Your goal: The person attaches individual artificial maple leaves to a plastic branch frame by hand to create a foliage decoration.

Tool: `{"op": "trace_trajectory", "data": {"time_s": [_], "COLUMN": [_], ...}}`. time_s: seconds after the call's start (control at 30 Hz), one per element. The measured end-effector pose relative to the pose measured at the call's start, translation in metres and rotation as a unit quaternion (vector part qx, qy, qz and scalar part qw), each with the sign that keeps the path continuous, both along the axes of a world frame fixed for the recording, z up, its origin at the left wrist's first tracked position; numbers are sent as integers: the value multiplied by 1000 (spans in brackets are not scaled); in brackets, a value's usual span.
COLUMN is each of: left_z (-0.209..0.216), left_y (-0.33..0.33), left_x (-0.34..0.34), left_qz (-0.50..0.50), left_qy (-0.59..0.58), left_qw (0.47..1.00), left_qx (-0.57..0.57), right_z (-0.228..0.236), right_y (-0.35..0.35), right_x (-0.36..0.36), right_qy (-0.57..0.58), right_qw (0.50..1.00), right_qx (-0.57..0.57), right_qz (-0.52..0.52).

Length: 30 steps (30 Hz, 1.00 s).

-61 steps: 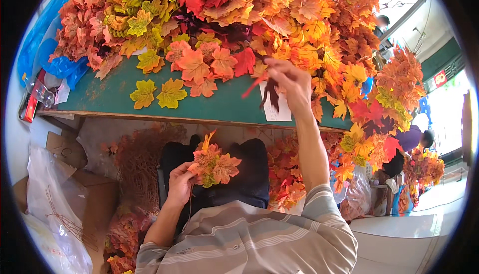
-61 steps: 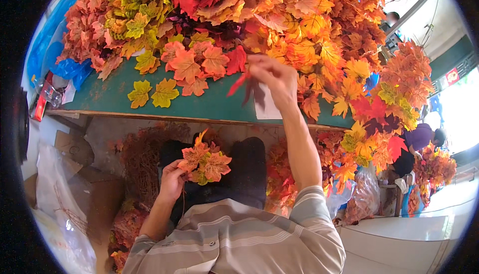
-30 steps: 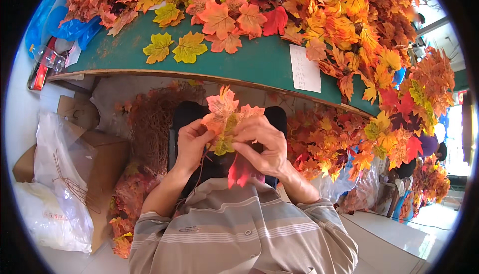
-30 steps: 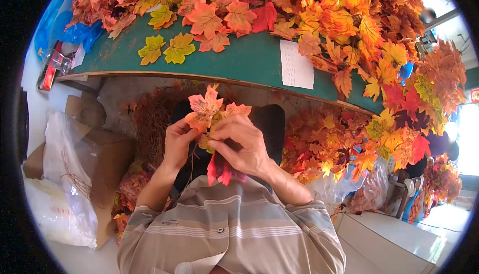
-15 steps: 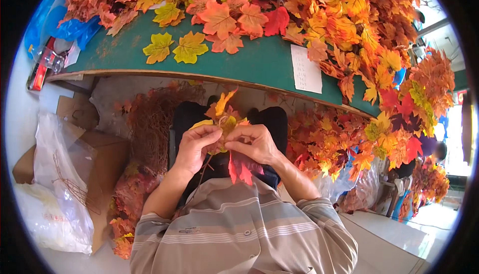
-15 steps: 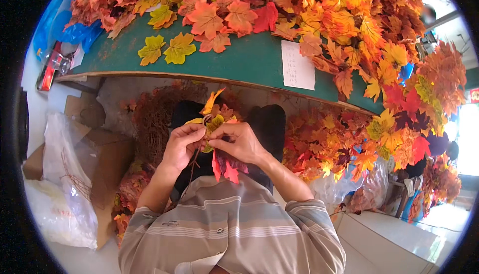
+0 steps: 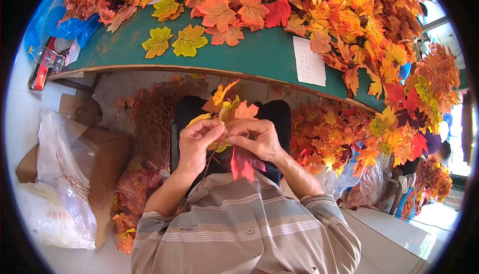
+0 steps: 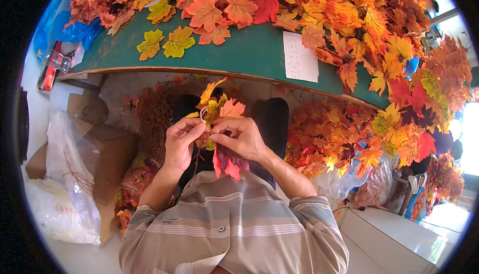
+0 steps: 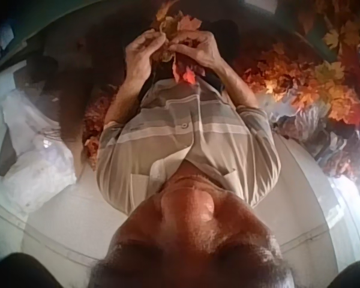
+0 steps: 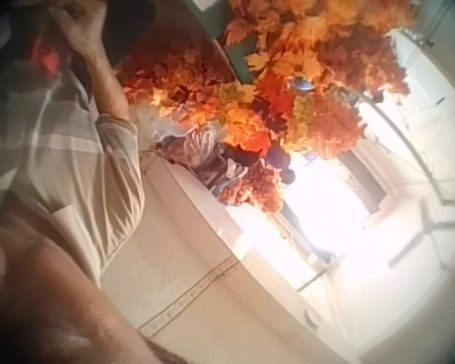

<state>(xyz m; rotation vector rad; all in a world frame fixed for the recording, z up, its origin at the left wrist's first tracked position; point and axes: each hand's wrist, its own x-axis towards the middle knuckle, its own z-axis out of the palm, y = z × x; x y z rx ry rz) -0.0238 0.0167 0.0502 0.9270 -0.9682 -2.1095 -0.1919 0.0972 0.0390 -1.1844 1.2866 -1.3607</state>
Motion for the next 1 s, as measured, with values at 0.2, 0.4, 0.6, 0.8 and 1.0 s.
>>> {"op": "trace_trajectory", "data": {"time_s": [0.2, 0.4, 0.6, 0.8, 1.0], "left_z": [-1, -1, -6, -1, 5], "left_y": [4, 7, 2, 3, 2], "left_x": [-1, -5, 0, 0, -8], "left_qz": [11, 16, -1, -29, -37], "left_qy": [-17, -40, -9, 6, 6], "left_qw": [999, 992, 999, 1000, 999], "left_qx": [-43, -116, -52, -9, -24], "right_z": [7, 3, 3, 1, 8], "right_y": [0, 1, -4, -5, -6], "right_x": [2, -3, 2, 2, 0], "right_qy": [-73, -7, -40, -55, -60], "right_qw": [997, 1000, 999, 998, 998], "right_qx": [9, 3, 10, 25, -15], "right_qz": [1, 5, -2, -3, -21]}}
